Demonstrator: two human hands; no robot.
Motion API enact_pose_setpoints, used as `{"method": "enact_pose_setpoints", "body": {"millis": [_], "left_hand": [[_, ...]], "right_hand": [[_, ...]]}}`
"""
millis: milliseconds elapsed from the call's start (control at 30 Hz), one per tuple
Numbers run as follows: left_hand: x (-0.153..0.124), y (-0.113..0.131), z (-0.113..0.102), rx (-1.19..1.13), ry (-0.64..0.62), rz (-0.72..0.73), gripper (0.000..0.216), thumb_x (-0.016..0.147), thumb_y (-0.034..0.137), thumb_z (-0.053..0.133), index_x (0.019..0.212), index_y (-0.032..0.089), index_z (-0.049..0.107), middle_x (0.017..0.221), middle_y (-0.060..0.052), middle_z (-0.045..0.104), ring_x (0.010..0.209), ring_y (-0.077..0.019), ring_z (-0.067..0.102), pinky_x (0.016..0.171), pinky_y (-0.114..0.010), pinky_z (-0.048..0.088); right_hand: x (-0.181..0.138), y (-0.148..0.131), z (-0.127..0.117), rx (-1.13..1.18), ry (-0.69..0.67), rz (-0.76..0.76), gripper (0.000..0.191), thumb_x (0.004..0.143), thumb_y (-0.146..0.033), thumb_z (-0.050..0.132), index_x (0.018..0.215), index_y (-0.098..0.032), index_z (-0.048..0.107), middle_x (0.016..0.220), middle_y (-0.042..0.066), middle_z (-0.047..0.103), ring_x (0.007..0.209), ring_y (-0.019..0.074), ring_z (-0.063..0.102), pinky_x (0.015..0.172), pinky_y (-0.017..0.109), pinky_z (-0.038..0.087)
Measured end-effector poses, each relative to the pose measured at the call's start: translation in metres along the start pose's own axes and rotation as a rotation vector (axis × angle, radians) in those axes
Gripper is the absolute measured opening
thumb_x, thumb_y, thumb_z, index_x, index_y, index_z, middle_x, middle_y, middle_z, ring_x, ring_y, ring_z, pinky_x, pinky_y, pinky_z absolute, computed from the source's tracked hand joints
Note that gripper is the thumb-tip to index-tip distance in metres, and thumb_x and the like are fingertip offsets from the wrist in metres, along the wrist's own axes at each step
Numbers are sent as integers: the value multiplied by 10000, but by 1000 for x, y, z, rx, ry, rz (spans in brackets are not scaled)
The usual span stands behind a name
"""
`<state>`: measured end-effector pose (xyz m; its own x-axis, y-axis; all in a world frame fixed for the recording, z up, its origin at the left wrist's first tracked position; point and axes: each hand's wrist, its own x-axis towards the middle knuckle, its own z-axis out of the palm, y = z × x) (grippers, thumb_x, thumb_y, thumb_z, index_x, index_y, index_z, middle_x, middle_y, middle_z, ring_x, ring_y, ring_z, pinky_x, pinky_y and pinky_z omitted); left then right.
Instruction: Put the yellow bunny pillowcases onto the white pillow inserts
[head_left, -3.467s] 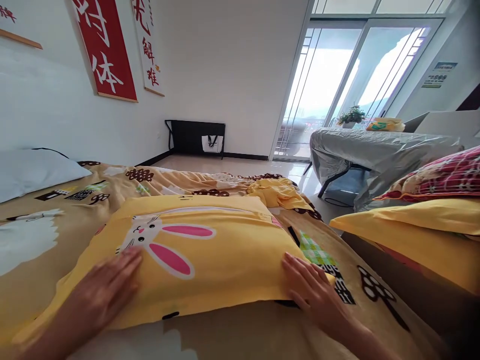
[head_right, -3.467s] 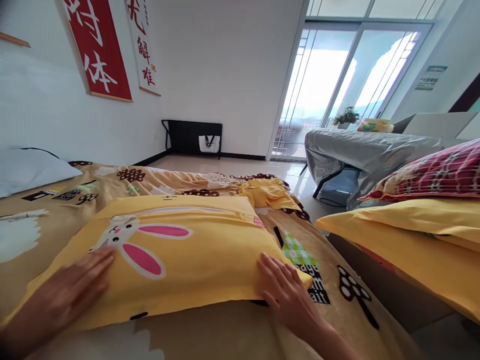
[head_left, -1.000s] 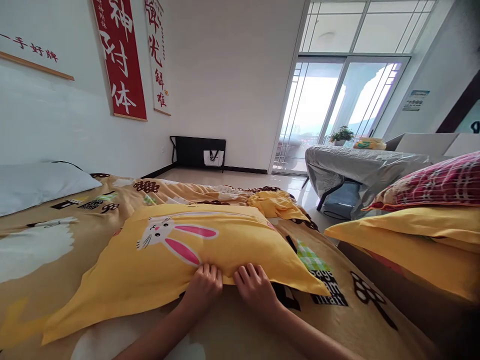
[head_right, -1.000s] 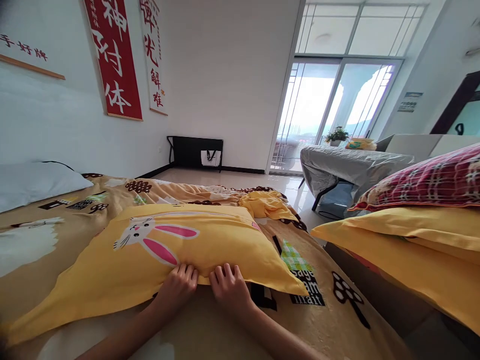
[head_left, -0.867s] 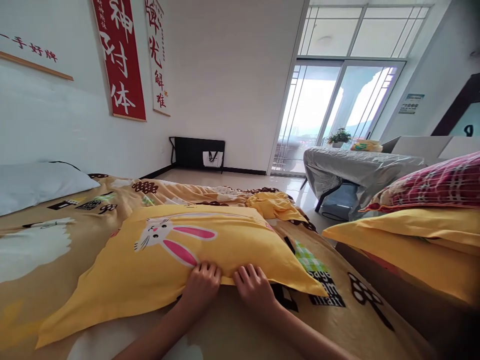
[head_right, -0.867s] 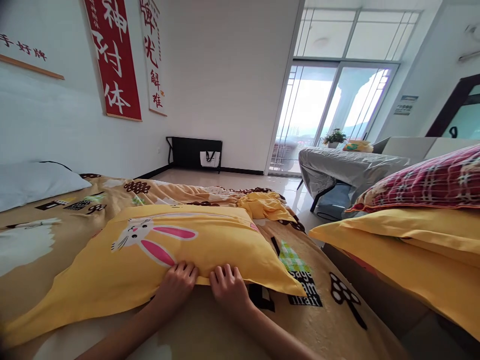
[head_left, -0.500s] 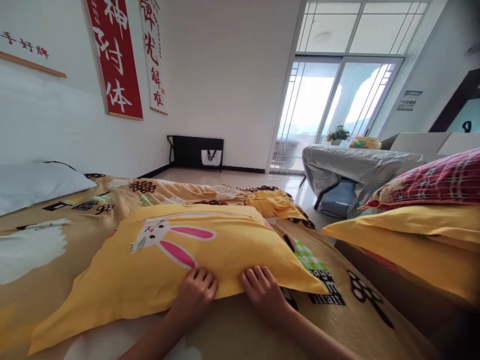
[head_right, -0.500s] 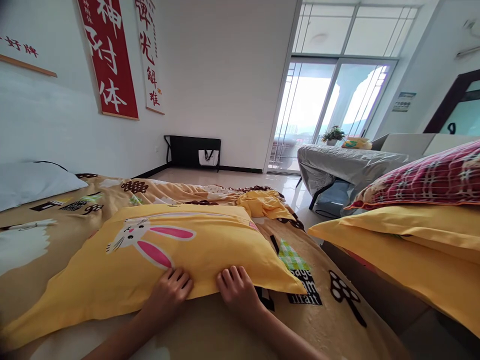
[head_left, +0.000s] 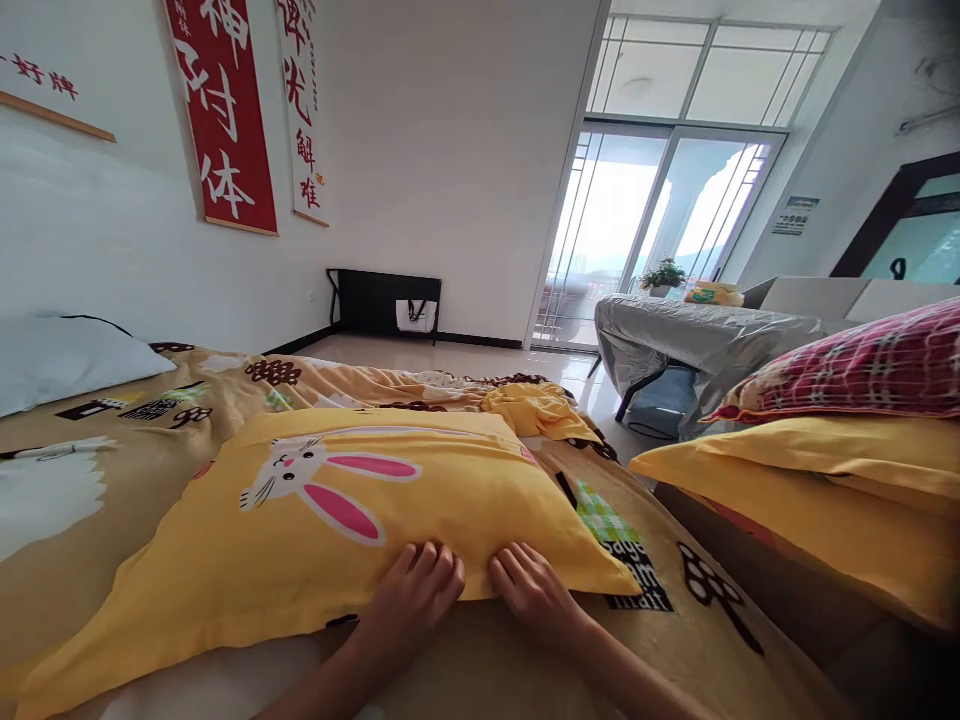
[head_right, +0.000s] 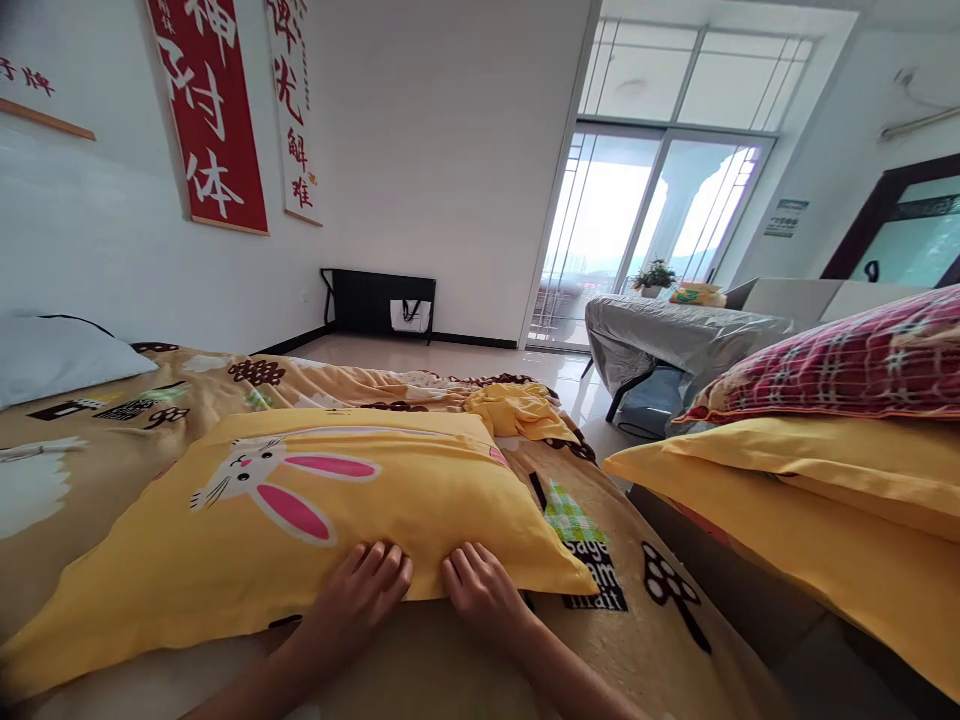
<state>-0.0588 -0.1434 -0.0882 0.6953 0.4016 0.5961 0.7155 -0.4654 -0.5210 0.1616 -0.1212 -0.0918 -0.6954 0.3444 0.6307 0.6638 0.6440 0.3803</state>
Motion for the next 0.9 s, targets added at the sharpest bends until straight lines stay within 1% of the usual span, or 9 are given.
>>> {"method": "enact_pose_setpoints", "body": {"millis": [133,233,333,433,500,567,700,800,900], "left_hand": [[11,5,9,46,9,-27,188,884,160,468,1036,115,568,943,-80,597,851,-220,535,799,-392,357],[12,9,11,61,-15,-7,172,868,163,482,981,85,586,906,-109,623,824,-234,565,790,-399,389],[13,14,11,70,-89,10,163,864,173,494,939,67,593,840,-130,630,730,-230,578,685,-375,419],[24,16,15,34,-209,-16,100,848,110,487,830,88,583,703,-96,592,609,-207,548,553,-323,390],[37,13,18,-27,-292,-67,117,835,59,469,790,102,568,682,-90,580,605,-210,554,530,-310,383],[51,4,19,-76,-345,-117,139,834,34,450,785,106,559,688,-95,580,621,-216,568,533,-304,387],[67,-26,7,-120,-352,-166,152,845,44,432,833,124,560,756,-97,597,689,-233,595,574,-316,411],[62,-39,-1,-222,-382,-198,133,835,84,450,841,143,569,809,-98,609,754,-242,603,642,-346,438],[46,-31,3,-306,-450,-153,115,821,123,466,850,152,574,817,-98,625,763,-247,605,663,-364,451]], "right_hand": [[-9,4,-9,-43,-18,-1,254,934,-92,374,740,-165,521,672,17,495,614,155,427,611,297,312],[-22,13,-11,-186,-37,30,221,906,-62,390,829,-159,573,710,28,529,663,176,455,677,330,335],[-39,25,-8,-350,-70,121,238,890,-49,394,823,-164,591,751,50,554,714,203,460,720,377,347],[-47,36,-4,-414,-85,139,254,893,-50,388,801,-164,596,773,61,560,736,209,450,719,385,354],[-44,43,-5,-420,-87,129,257,895,-50,390,790,-165,595,766,60,554,742,205,444,719,377,358],[-32,50,-10,-416,-74,129,256,896,-60,405,754,-171,586,739,54,543,738,199,437,729,368,360],[-3,67,-23,-366,0,171,263,896,-106,453,659,-180,540,707,46,532,717,188,425,695,337,350],[-1,74,-26,-250,41,125,250,916,-132,437,696,-178,548,729,40,537,715,175,432,691,314,359],[-26,77,-21,-141,-15,-5,225,943,-163,383,843,-158,584,762,42,550,725,171,460,715,312,381]]}}
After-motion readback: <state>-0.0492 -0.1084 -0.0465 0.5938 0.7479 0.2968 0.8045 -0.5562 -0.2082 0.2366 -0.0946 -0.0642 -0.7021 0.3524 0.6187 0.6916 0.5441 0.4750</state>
